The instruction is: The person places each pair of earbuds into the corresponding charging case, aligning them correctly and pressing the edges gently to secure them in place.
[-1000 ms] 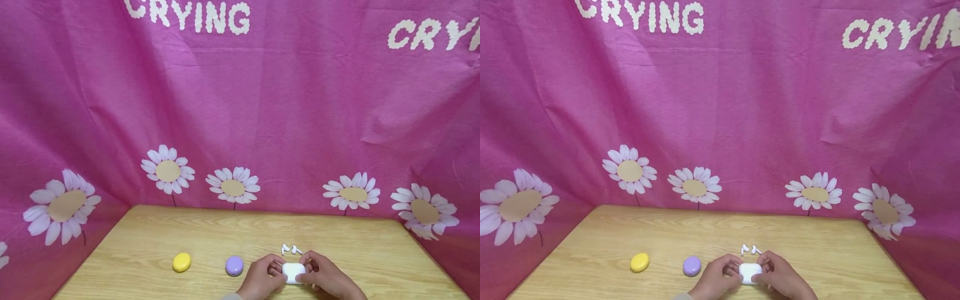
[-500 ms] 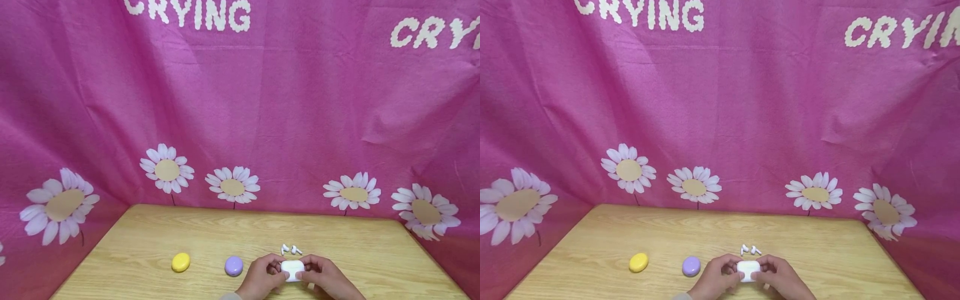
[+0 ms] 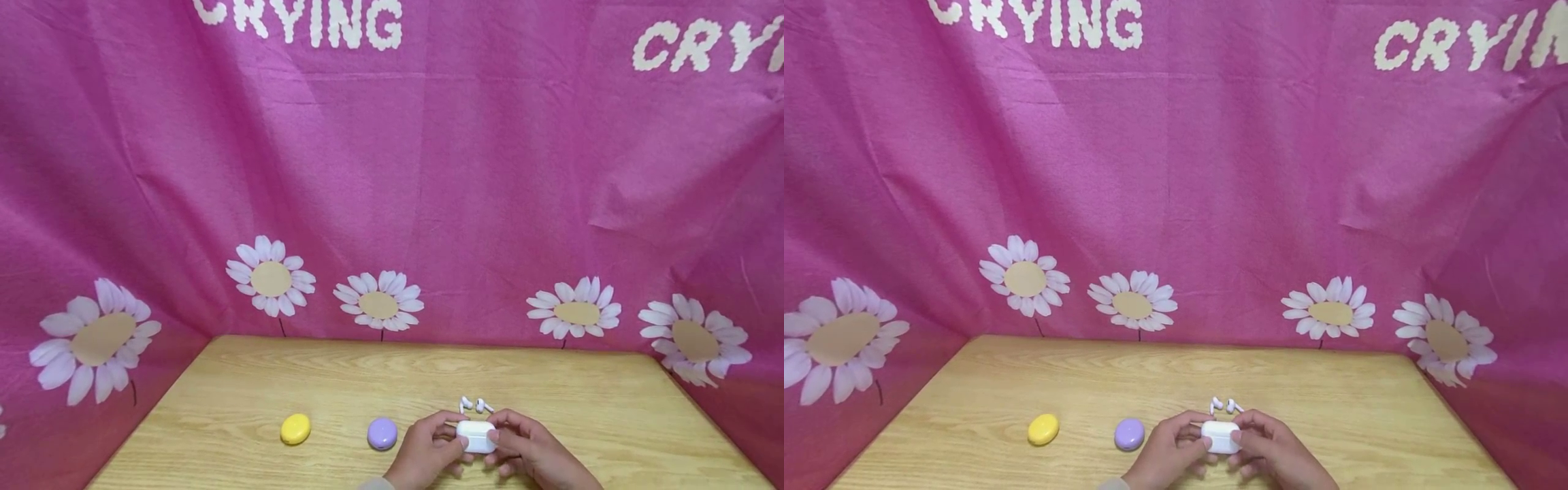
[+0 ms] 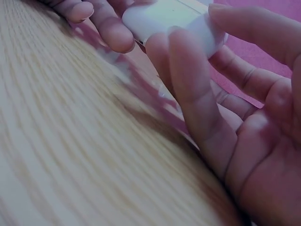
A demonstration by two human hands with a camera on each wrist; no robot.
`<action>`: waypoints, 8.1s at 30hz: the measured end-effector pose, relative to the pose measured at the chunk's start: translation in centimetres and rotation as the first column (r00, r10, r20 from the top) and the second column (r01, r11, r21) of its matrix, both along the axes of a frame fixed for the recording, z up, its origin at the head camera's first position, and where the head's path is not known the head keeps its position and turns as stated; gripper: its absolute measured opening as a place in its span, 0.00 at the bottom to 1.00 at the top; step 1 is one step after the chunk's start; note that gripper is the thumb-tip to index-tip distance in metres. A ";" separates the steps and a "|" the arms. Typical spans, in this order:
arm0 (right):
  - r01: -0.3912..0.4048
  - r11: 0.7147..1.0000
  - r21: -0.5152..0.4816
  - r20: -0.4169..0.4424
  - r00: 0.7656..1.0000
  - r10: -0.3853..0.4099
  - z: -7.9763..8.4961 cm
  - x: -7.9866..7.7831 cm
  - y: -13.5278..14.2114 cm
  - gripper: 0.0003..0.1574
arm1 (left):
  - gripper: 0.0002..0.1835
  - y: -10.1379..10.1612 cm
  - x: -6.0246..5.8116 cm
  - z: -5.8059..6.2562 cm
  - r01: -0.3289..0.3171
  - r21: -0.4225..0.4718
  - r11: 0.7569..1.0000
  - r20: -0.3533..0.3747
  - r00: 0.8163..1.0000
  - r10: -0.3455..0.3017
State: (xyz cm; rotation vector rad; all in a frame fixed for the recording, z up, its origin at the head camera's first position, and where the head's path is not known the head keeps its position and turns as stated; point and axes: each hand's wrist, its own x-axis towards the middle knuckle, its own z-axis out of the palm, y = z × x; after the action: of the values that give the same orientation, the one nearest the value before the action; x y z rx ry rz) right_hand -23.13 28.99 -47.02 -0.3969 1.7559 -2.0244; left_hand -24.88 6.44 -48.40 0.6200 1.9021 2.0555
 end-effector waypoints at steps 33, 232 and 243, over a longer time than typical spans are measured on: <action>-0.075 0.993 -0.097 -0.035 0.997 0.071 -0.6 -0.3 0.5 0.11 | 0.10 0.1 0.0 0.2 -0.043 -0.004 0.999 0.005 0.999 0.043; 0.714 0.482 0.507 -0.538 0.700 -0.471 -0.3 -2.5 -2.9 0.10 | 0.14 -0.2 -0.2 0.4 -0.124 0.038 0.992 0.097 0.988 0.120; 0.724 0.476 0.499 -0.528 0.690 -0.496 -0.6 -2.3 -2.8 0.08 | 0.14 -0.2 -0.3 0.2 -0.132 0.002 0.991 0.085 0.988 0.131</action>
State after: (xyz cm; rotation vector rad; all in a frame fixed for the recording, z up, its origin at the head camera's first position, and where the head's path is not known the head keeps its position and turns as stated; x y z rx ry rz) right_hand -25.48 26.15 -47.63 0.2430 3.0364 -1.5152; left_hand -25.14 6.26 -48.22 0.4117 1.9351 2.1332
